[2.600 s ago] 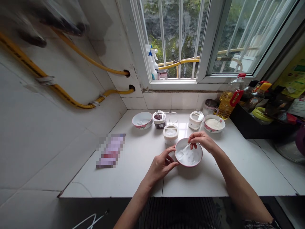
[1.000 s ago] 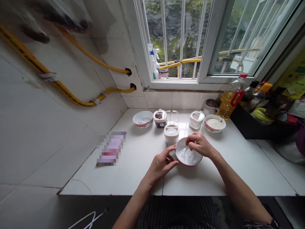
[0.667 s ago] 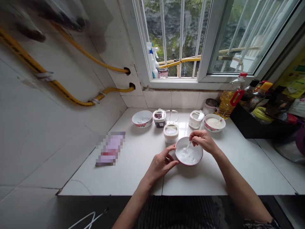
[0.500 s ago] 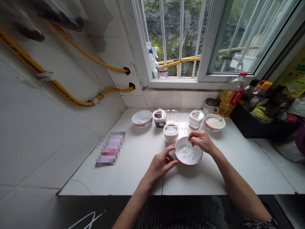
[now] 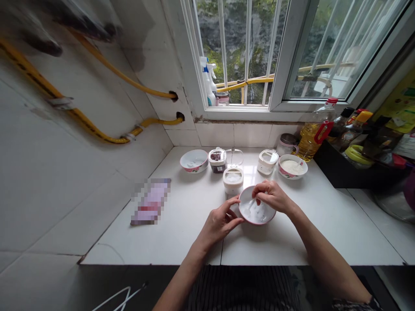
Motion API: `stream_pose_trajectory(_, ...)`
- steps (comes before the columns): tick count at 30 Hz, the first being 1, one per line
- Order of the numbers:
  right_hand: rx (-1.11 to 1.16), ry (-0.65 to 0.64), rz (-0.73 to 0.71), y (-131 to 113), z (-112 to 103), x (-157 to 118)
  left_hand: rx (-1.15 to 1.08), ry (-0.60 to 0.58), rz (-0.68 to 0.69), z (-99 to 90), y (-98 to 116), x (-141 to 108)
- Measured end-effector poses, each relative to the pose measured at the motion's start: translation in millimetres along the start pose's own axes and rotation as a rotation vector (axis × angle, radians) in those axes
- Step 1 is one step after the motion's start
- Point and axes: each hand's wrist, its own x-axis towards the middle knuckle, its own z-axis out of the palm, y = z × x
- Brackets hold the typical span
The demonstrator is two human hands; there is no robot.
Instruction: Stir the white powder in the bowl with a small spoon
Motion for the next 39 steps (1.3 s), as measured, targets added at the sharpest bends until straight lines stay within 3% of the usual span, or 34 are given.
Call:
stream_pose_trajectory(14,0.439,0.107,0.213,6.2,-18.6,6.7,-0.009,-0.012,-0.006,-0.7,1.2,0.8)
stream_pose_trajectory(28,0.593,0.251,0.398,13.7,-25.4,12.4,0.009,0.003,0.037,0.4,1.1,1.6)
stream_pose_trajectory(34,0.632,0.439,0.272,10.9,-13.9,22.0,0.015,0.002,0.012,0.7,2.7,1.3)
stream_pose_trajectory(39,0.284,0.593,-0.047,4.1,9.1,23.9,-0.008,-0.003,-0.009,0.5,6.0,1.7)
